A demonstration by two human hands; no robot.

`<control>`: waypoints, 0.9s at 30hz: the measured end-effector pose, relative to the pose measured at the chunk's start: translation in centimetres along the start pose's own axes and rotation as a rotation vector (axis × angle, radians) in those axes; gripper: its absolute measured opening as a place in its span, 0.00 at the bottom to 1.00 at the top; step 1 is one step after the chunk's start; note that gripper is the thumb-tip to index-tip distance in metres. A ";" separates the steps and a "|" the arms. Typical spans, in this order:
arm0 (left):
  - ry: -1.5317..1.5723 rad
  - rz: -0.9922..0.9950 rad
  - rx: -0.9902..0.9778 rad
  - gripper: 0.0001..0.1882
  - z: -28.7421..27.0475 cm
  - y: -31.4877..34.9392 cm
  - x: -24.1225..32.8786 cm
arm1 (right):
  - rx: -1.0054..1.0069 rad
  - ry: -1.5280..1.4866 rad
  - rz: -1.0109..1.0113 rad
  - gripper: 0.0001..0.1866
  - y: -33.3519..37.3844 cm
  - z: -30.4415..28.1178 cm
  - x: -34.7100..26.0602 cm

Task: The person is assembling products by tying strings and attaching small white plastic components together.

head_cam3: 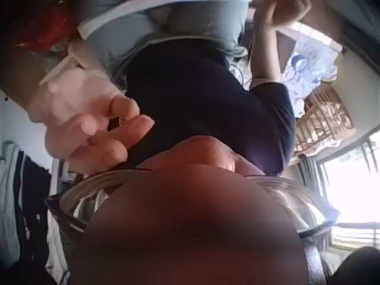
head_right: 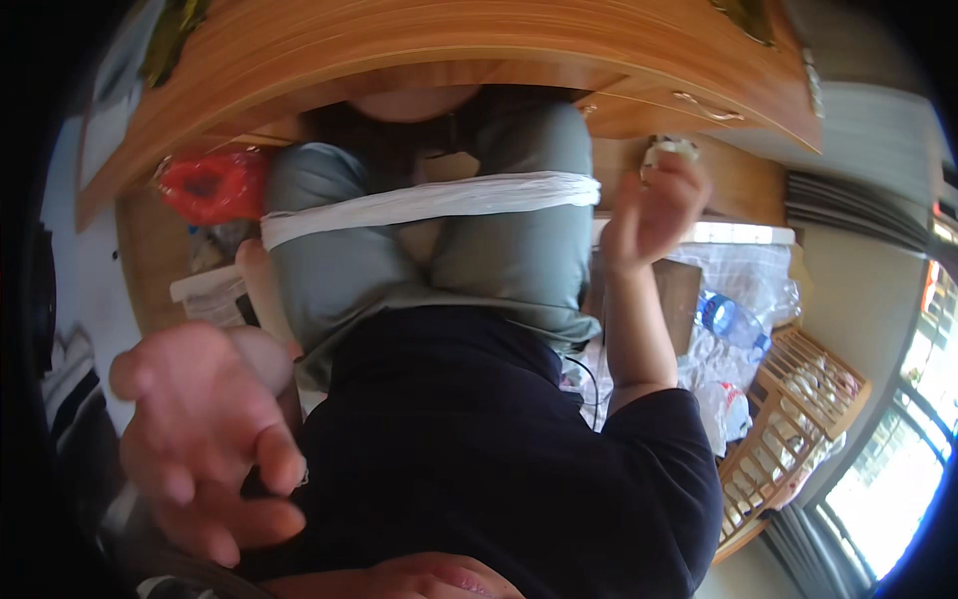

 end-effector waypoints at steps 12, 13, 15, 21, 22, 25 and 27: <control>-0.306 -0.678 -0.003 0.14 0.5 11.6 -9.5 | -0.952 -0.097 0.349 0.06 9.3 12.1 -4.8; -0.288 -0.755 -0.051 0.14 1.0 12.9 -10.1 | -0.985 -0.088 0.303 0.06 9.8 13.0 -4.4; -0.206 -0.872 -0.106 0.12 2.1 15.0 -10.8 | -1.020 -0.082 0.257 0.07 11.0 14.6 -3.6; -0.116 -0.942 -0.340 0.10 4.7 18.7 -11.6 | -1.265 -0.003 0.090 0.08 12.0 17.0 -4.1; -0.129 -0.930 -0.436 0.11 5.2 19.1 -11.6 | -1.266 0.000 0.114 0.07 12.4 17.0 -3.8; -0.124 -0.943 -0.431 0.11 6.1 19.4 -11.8 | -1.267 0.002 0.178 0.06 12.7 17.0 -3.6; -0.113 -0.951 -0.425 0.11 6.5 19.3 -11.9 | -1.266 0.003 0.221 0.06 12.8 16.9 -3.4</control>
Point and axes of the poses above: each hand's wrist, its own y-axis away from the middle knuckle, its own z-axis out of the palm, x = y × z, the point moved 3 cm from there along -y, towards the middle knuckle, and after that the axes turned 14 degrees about x, right-handed, at the moved point
